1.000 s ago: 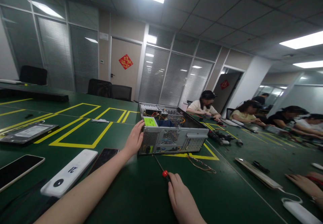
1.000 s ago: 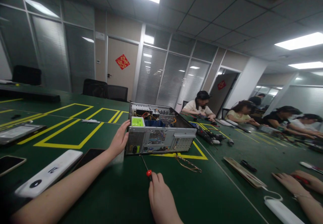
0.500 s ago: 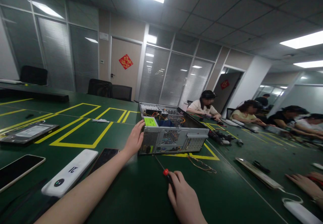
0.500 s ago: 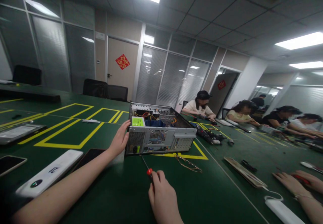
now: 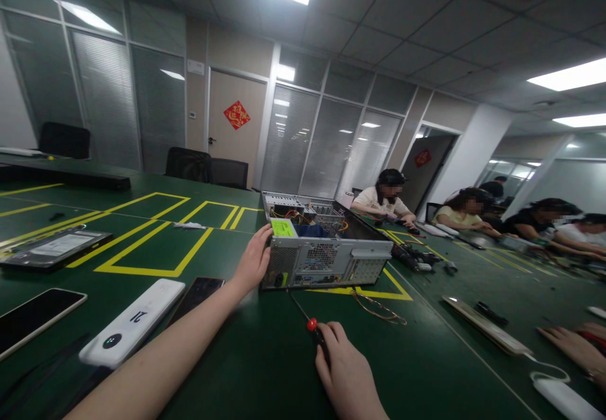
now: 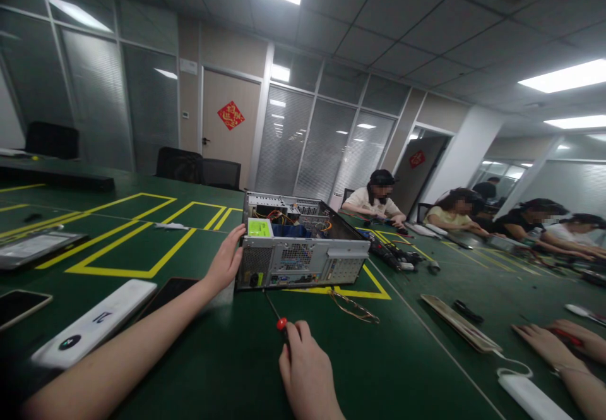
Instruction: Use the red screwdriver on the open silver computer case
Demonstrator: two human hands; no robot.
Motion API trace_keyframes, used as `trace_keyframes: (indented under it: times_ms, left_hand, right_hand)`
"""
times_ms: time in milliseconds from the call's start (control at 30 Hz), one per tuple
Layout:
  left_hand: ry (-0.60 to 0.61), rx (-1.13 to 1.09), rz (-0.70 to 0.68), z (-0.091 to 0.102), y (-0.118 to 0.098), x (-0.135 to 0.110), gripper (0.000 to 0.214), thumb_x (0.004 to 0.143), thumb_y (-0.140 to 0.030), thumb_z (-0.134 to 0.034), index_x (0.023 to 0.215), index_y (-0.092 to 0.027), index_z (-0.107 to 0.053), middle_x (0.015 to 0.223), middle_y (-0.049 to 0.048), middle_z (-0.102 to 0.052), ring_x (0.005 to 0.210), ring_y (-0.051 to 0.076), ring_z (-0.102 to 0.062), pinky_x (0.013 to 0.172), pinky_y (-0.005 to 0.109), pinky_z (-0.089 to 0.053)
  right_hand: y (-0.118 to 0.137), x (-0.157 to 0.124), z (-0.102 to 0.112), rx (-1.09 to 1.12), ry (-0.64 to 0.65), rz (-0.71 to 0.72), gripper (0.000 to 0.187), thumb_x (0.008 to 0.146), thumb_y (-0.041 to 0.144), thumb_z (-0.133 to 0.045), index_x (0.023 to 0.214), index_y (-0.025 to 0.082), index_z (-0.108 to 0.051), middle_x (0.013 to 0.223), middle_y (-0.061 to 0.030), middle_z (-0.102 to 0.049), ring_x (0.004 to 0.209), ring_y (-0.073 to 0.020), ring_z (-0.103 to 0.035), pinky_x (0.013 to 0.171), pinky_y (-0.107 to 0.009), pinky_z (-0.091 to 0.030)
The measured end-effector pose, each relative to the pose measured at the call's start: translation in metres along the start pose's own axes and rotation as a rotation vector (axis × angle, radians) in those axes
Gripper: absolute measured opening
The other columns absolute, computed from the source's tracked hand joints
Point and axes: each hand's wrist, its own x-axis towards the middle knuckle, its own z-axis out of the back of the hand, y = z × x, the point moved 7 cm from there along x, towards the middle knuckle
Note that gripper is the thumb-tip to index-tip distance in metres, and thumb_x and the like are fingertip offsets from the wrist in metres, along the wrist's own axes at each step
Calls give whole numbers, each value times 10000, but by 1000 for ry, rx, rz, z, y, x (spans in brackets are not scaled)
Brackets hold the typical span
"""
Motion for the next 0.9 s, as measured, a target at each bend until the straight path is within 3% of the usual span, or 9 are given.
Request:
trace_keyframes:
  times_ms: [900]
  left_hand:
    - [0,-5,6,1,-1,1,437,923,-248,-293,1357,-200,-284,1415,110,-347,1326,209,-317,1094,449,-287]
  right_hand:
    - [-1,3,-1,-17,-30,34,335,845,237,-380,1146,225,-526,1167,-65,-518,821,-164,-597,680,-284,-486]
